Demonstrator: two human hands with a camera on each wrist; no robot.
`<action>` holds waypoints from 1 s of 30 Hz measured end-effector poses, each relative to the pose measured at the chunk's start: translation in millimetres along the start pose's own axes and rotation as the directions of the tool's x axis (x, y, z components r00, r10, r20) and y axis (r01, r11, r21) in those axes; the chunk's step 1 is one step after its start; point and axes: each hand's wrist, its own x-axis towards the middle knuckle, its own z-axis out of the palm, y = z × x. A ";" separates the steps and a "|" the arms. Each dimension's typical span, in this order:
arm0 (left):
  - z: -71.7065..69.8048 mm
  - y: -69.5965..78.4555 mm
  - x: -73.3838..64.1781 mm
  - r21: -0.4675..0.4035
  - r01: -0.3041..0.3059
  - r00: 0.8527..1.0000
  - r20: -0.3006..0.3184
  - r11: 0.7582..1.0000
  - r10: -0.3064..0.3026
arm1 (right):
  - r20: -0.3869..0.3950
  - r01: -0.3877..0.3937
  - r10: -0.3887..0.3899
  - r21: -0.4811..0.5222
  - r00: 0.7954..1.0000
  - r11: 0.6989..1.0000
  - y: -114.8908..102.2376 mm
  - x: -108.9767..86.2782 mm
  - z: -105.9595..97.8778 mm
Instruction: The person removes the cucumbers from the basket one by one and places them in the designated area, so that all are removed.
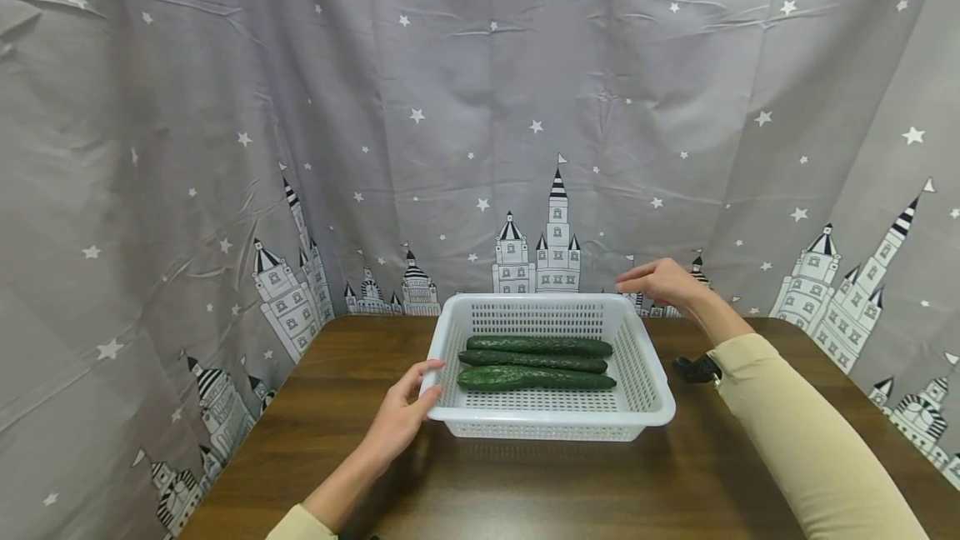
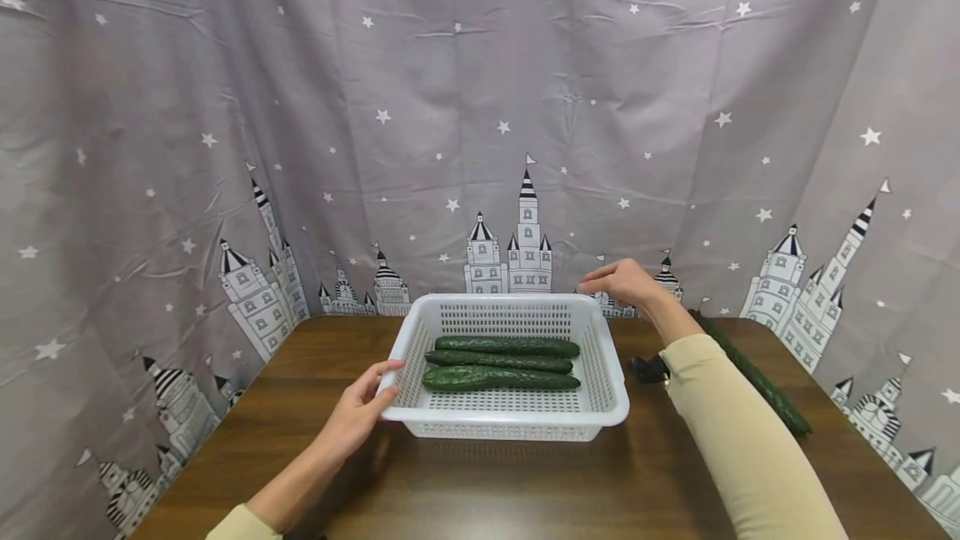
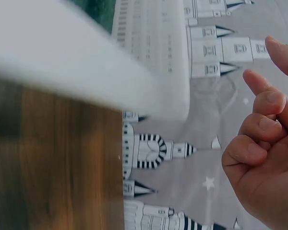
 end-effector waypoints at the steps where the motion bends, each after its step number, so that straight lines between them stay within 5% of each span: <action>1: -0.1 0.1 0.1 -0.002 0.001 1.000 0.000 1.000 -0.001 | 0.009 -0.002 0.002 0.007 1.000 1.000 -1.6 2.6 2.9; 30: 3.5 -1.0 -0.8 -0.001 0.021 1.000 -0.022 1.000 -0.021 | 0.147 -0.072 0.044 0.196 0.988 0.978 -11.5 46.0 80.3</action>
